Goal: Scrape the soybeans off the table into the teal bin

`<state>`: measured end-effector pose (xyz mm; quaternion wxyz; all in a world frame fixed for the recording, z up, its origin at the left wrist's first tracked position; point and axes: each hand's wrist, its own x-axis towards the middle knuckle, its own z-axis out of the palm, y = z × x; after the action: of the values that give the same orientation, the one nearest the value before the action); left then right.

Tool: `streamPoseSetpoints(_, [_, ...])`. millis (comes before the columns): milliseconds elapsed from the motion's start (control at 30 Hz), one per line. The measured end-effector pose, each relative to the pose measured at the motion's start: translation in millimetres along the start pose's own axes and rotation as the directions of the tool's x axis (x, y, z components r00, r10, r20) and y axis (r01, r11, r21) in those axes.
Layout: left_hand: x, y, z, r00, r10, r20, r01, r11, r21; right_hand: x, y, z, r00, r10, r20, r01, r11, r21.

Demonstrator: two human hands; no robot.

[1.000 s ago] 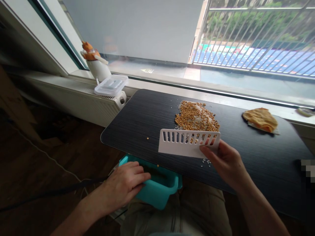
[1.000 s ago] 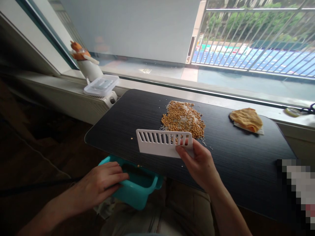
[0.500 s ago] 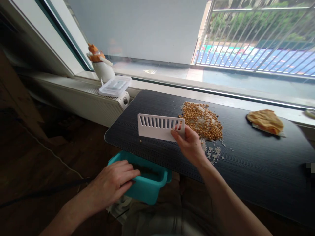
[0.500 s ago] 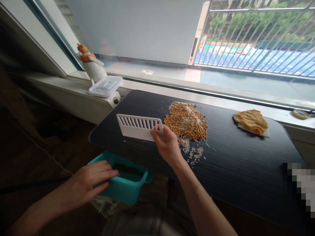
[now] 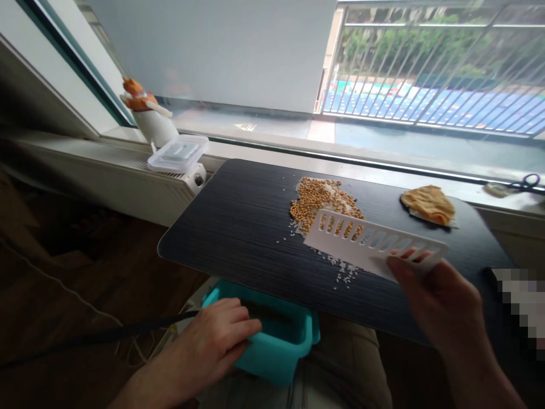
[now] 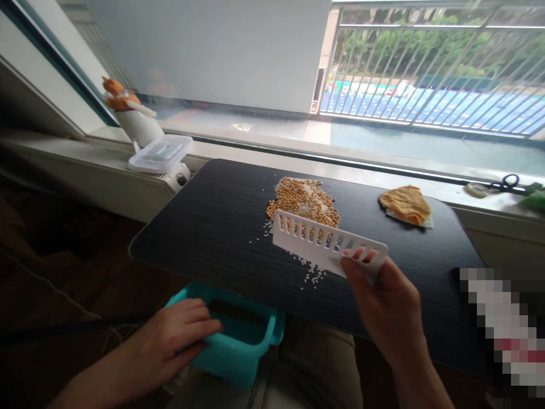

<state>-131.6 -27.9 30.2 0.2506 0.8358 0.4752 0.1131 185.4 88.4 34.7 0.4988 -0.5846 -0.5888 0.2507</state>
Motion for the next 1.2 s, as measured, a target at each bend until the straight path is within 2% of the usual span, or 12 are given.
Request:
streamPoseSetpoints(100, [25.1, 14.9, 8.8, 0.998, 0.052, 0.037, -0.052, 0.999, -0.011, 6.2, 10.7, -21.1, 0.994, 0.029, -0.104, -0.038, 0.995, -0.09])
streamPoseSetpoints(200, [42.7, 25.7, 16.4, 0.994, 0.101, 0.044, -0.1, 0.995, -0.029, 7.5, 16.4, -26.7, 0.995, 0.024, -0.099, -0.033, 0.995, -0.091])
streamPoseSetpoints(300, [51.7, 31.3, 21.7, 0.991, 0.128, 0.037, -0.126, 0.99, -0.06, 8.4, 16.8, -23.9, 0.998, 0.0, -0.064, -0.004, 0.997, -0.076])
streamPoseSetpoints(567, [52.6, 30.2, 22.7, 0.991, 0.132, 0.007, -0.132, 0.988, -0.08, 12.0, 12.4, -18.1, 0.997, -0.024, 0.069, 0.029, 0.996, -0.079])
streamPoseSetpoints(800, [53.9, 27.2, 22.8, 0.991, 0.137, 0.0, -0.136, 0.988, -0.077, 9.2, 13.0, -20.2, 0.999, 0.006, 0.05, -0.004, 0.999, -0.053])
streamPoseSetpoints(1033, [53.1, 25.0, 22.2, 0.992, 0.124, 0.021, -0.122, 0.989, -0.078, 9.0, 15.8, -19.2, 0.994, -0.004, 0.107, 0.01, 0.999, -0.052])
streamPoseSetpoints(1200, [54.4, 26.0, 19.6, 0.993, 0.112, 0.034, -0.11, 0.992, -0.068, 8.3, 17.3, -19.5, 0.999, 0.011, 0.041, -0.01, 1.0, -0.022])
